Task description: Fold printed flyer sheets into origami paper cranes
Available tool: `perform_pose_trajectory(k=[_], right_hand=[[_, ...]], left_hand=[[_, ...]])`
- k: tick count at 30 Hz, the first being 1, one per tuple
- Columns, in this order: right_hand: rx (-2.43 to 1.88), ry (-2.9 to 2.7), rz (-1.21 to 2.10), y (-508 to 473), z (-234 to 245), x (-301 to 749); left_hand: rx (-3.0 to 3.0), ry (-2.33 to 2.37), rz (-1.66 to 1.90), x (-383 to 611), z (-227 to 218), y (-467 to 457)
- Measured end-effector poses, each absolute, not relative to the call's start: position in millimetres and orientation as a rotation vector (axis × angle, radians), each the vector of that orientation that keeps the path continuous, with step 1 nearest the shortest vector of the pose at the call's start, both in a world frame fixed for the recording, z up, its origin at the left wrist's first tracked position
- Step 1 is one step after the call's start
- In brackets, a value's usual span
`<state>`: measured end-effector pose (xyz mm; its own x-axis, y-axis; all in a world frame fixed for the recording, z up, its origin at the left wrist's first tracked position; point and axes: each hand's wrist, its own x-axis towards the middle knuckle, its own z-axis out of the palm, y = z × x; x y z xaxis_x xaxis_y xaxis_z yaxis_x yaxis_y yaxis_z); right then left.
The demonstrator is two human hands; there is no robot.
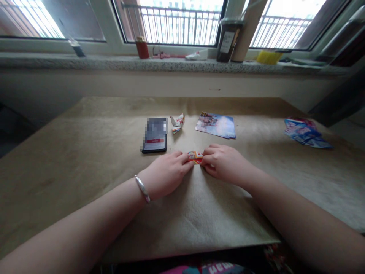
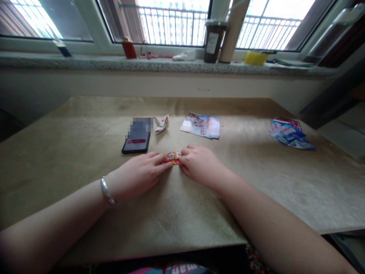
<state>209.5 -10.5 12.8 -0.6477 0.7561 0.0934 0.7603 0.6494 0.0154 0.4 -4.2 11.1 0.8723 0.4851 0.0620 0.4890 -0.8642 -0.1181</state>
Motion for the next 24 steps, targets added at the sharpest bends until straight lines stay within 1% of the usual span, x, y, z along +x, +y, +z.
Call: perform_pose_trajectory(k=[3,14,24], right_hand=[[-1.284,-2.765,-0.060,-9.1,11.0,213.0],[-1.347,-2.708,0.027,-6.2,5.3,218.0],[-1.300,-2.658,0.156,-3.3,4.4,221.3]], left_hand=[[-2.963,-0.760,0.008,-1.5,14.9,-0.9],[-3.004,-0.819,-0.133,-1.0,10.4,5.6],[-3.096,-0.812,-0.159,-8.9,11.4,16.4]])
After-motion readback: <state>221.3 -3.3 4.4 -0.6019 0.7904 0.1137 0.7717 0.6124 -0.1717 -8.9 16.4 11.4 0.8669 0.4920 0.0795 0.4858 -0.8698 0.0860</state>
